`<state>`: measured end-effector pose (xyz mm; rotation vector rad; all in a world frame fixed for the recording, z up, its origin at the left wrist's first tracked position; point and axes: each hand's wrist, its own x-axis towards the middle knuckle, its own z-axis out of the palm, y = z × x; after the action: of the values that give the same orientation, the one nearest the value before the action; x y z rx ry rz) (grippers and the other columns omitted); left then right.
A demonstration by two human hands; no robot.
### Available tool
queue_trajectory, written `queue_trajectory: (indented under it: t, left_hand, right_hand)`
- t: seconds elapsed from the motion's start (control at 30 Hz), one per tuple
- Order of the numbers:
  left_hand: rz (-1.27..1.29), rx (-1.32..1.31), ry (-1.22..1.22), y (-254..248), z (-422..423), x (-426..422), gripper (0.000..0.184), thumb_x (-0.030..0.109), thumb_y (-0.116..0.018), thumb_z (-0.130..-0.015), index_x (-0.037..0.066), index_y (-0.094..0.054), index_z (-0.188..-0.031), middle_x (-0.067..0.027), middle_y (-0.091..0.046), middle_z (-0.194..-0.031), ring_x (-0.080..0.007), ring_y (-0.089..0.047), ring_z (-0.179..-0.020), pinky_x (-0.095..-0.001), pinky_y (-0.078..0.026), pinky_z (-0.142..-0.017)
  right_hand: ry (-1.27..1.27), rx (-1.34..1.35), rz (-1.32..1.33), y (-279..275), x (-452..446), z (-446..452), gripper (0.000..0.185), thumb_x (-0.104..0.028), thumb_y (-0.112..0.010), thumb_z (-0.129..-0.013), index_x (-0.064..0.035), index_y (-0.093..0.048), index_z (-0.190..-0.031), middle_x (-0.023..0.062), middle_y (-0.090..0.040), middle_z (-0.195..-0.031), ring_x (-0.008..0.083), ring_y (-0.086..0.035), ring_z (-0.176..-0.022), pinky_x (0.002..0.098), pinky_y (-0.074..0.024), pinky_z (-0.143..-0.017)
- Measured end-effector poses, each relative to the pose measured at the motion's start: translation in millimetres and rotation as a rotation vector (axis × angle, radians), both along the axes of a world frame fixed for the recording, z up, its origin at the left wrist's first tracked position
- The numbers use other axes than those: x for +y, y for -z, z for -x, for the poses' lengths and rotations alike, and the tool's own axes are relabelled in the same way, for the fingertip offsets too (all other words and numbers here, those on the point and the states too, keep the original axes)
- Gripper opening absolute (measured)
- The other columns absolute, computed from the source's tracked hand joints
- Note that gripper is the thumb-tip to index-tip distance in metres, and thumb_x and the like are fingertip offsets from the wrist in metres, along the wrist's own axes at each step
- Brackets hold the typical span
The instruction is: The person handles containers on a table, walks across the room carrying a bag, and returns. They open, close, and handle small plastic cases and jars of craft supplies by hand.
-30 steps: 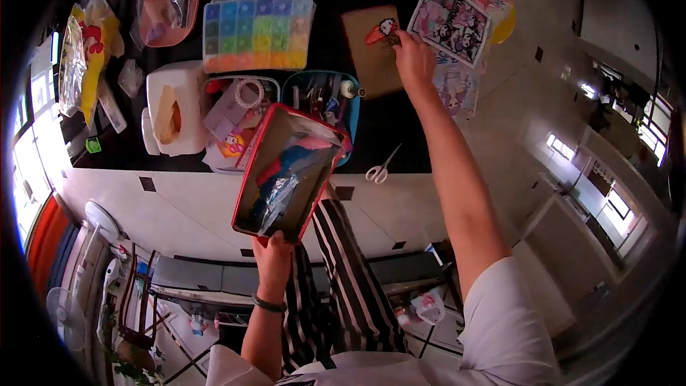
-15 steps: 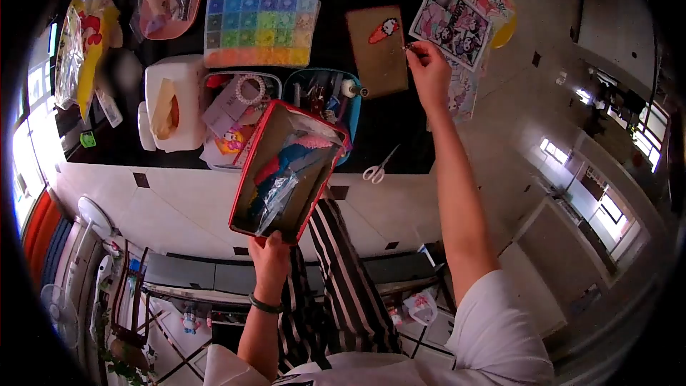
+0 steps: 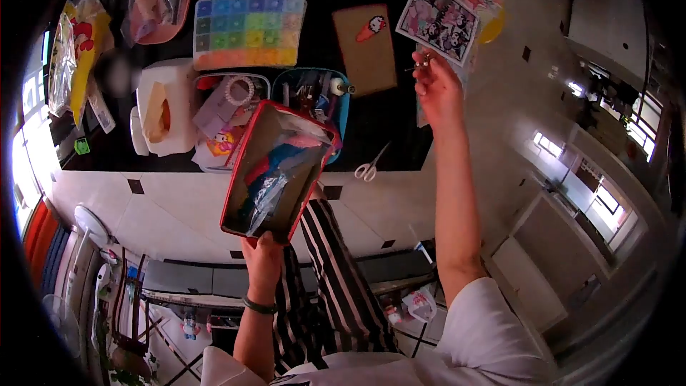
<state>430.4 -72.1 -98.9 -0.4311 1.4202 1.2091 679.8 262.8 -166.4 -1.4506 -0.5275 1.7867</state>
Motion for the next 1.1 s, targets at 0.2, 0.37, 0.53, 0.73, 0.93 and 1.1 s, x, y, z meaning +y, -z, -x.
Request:
queue_trajectory:
  t: [0.2, 0.37, 0.53, 0.73, 0.93, 1.1]
  left_hand:
    - [-0.069, 0.001, 0.022, 1.2, 2.5, -0.1, 0.056, 0.022, -0.068, -0.083, 0.004, -0.041, -0.128, -0.0079, -0.053, -0.120, -0.0206, -0.054, -0.104, -0.0324, -0.048, -0.084]
    - [-0.008, 0.002, 0.029, 2.2, 2.8, -4.6, 0.056, 0.024, -0.069, -0.083, 0.004, -0.041, -0.127, -0.0080, -0.053, -0.120, -0.0204, -0.055, -0.104, -0.0324, -0.050, -0.082]
    - [0.019, -0.008, 0.038, -1.3, 0.5, 1.6, 0.056, 0.024, -0.068, -0.084, 0.003, -0.041, -0.128, -0.0085, -0.053, -0.120, -0.0208, -0.055, -0.104, -0.0329, -0.049, -0.084]
    - [0.025, 0.006, 0.035, 2.6, 3.8, -10.6, 0.054, 0.020, -0.066, -0.084, 0.003, -0.040, -0.129, -0.0086, -0.053, -0.120, -0.0209, -0.054, -0.106, -0.0330, -0.048, -0.088]
    - [0.076, 0.045, 0.073, 2.1, 0.3, -10.1, 0.034, 0.020, -0.062, -0.086, 0.013, -0.047, -0.116, 0.0051, -0.051, -0.083, -0.0028, -0.039, -0.055, -0.0176, -0.031, -0.043]
    - [0.022, 0.077, 0.022, -0.7, -5.6, 0.9, 0.030, 0.018, -0.062, -0.086, 0.011, -0.047, -0.111, 0.0047, -0.050, -0.081, -0.0040, -0.039, -0.057, -0.0188, -0.034, -0.047]
  right_hand:
    - [0.001, 0.051, 0.024, -1.9, -8.3, -21.5, 0.027, -0.018, -0.053, -0.093, -0.0037, -0.060, -0.114, 0.0065, -0.065, -0.088, 0.0081, -0.054, -0.059, 0.0188, -0.0317, -0.043]
    - [-0.036, 0.133, 0.076, 8.3, -13.1, -49.6, 0.028, -0.021, -0.053, -0.093, -0.0030, -0.060, -0.114, 0.0034, -0.063, -0.083, 0.0076, -0.046, -0.053, 0.0199, -0.0296, -0.042]
    - [-0.047, -0.131, 0.105, 27.4, -16.1, -71.1, 0.024, -0.015, -0.056, -0.092, -0.0024, -0.061, -0.113, 0.0037, -0.064, -0.091, 0.0086, -0.054, -0.063, 0.0202, -0.0380, -0.048]
    - [0.141, -0.314, 0.079, 83.2, -11.6, -115.7, 0.025, -0.005, -0.060, -0.089, -0.0011, -0.062, -0.114, 0.0056, -0.064, -0.095, 0.0126, -0.060, -0.078, 0.0228, -0.0481, -0.062]
    - [0.126, -0.386, -0.004, 101.0, -11.6, -118.6, 0.023, -0.003, -0.062, -0.086, 0.0001, -0.063, -0.109, 0.0062, -0.064, -0.094, 0.0145, -0.060, -0.079, 0.0261, -0.0497, -0.067]
    - [-0.118, -0.715, -0.125, 131.7, -34.0, -122.2, 0.024, -0.004, -0.065, -0.083, -0.0012, -0.062, -0.107, 0.0025, -0.063, -0.085, 0.0124, -0.059, -0.070, 0.0232, -0.0484, -0.063]
